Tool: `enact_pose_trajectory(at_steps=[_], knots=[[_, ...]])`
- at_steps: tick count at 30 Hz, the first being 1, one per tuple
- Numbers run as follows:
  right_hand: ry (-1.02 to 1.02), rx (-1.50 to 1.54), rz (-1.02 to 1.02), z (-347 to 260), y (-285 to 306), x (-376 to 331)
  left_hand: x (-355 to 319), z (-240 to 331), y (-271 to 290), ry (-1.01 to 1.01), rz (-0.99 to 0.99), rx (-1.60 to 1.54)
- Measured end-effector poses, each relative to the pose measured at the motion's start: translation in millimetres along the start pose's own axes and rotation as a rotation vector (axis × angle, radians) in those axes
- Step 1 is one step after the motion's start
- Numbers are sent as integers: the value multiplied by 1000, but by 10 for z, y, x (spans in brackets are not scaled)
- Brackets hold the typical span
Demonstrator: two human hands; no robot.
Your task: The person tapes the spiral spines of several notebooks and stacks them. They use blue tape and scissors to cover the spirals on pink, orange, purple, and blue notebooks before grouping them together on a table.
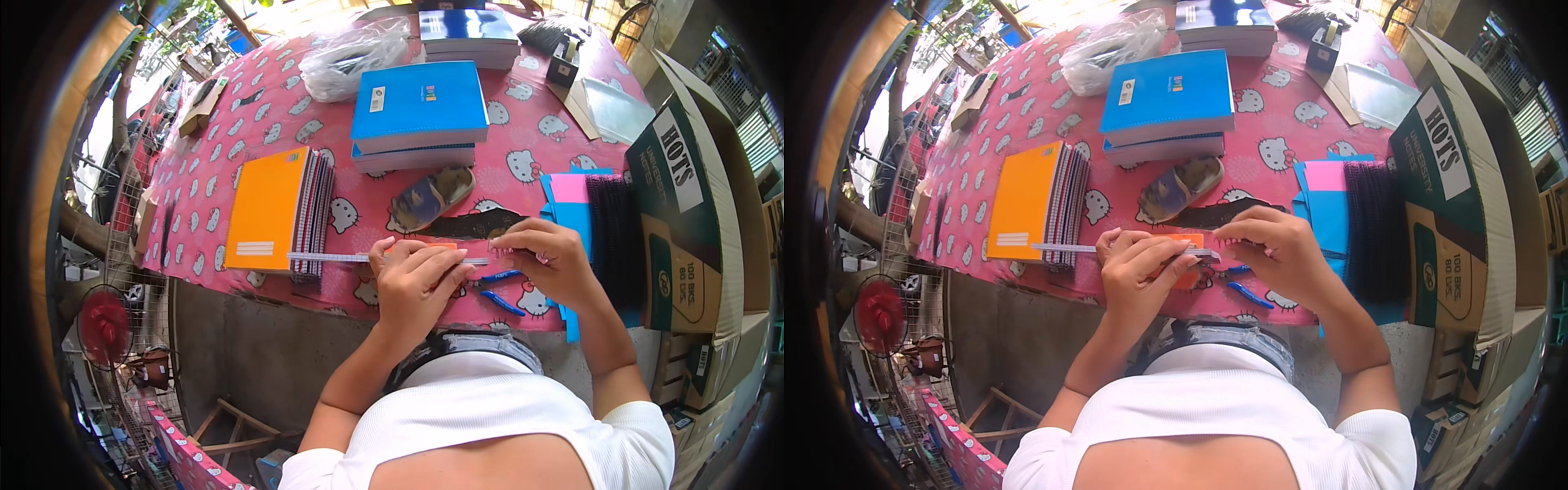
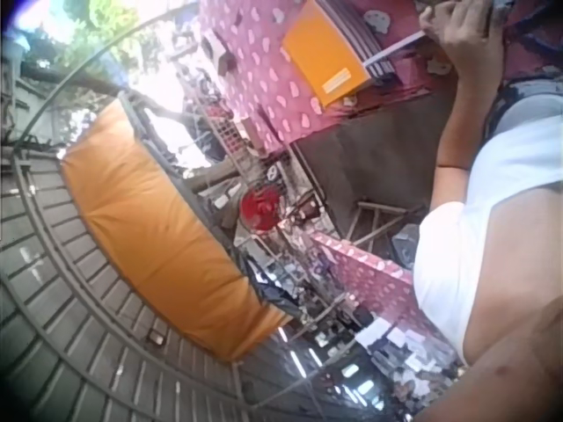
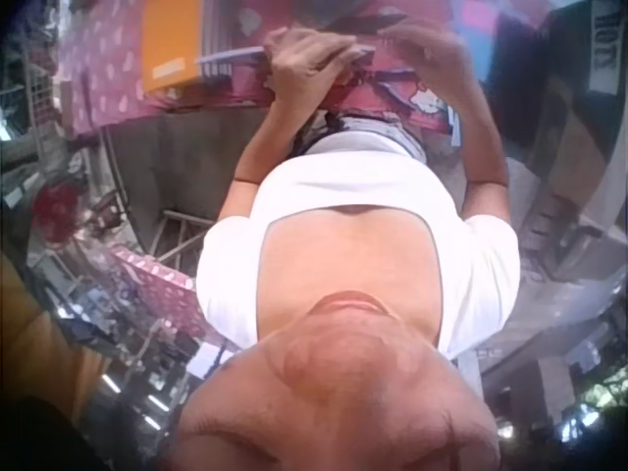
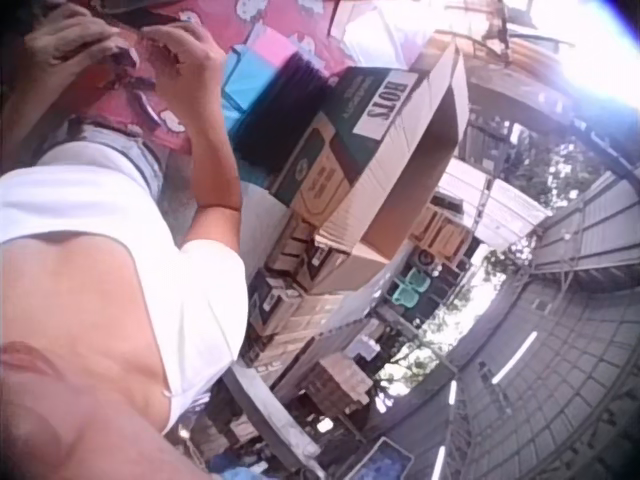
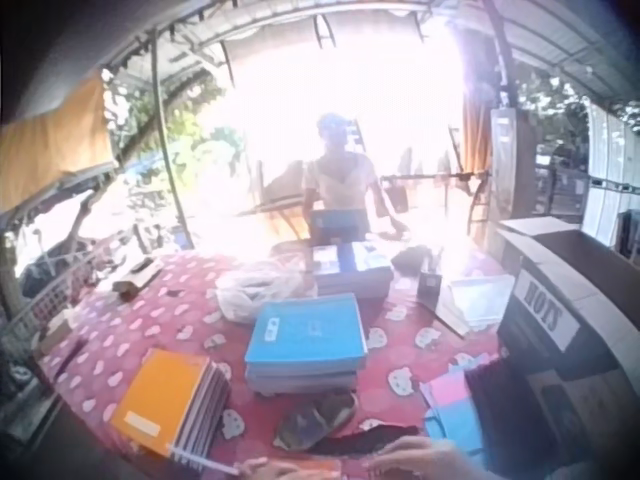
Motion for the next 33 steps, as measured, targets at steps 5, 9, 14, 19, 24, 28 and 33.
enact_pose_trajectory(at_steps=[5,9,14,19,24,28,33], knots=[[67,-15,-276,-119,-167,-1,-259,114,122,-142,26,-20],[85,-17,-418,-56,-357,-72,-514,87,130,-224,-36,-36],[116,18,-476,-76,-417,-112,-541,85,120,-186,-16,-47],[161,-90,-411,-129,-346,-131,-410,84,121,-141,5,-51],[222,-257,-230,-214,-241,-114,-199,56,77,-29,56,-47],[257,-368,-207,-149,-248,-92,-56,-6,30,49,17,15],[271,-294,-19,-143,-232,-59,-53,-92,-24,-6,-25,147]])
Point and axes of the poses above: each hand's wrist, its own x-axis towards the middle knuckle, its own y-axis out of the back of the hand, z = x × y, the point moved 8 cm from there along x, towards the middle knuckle, and after that the axes turned 6 degrees about z, right-handed, at the moved point
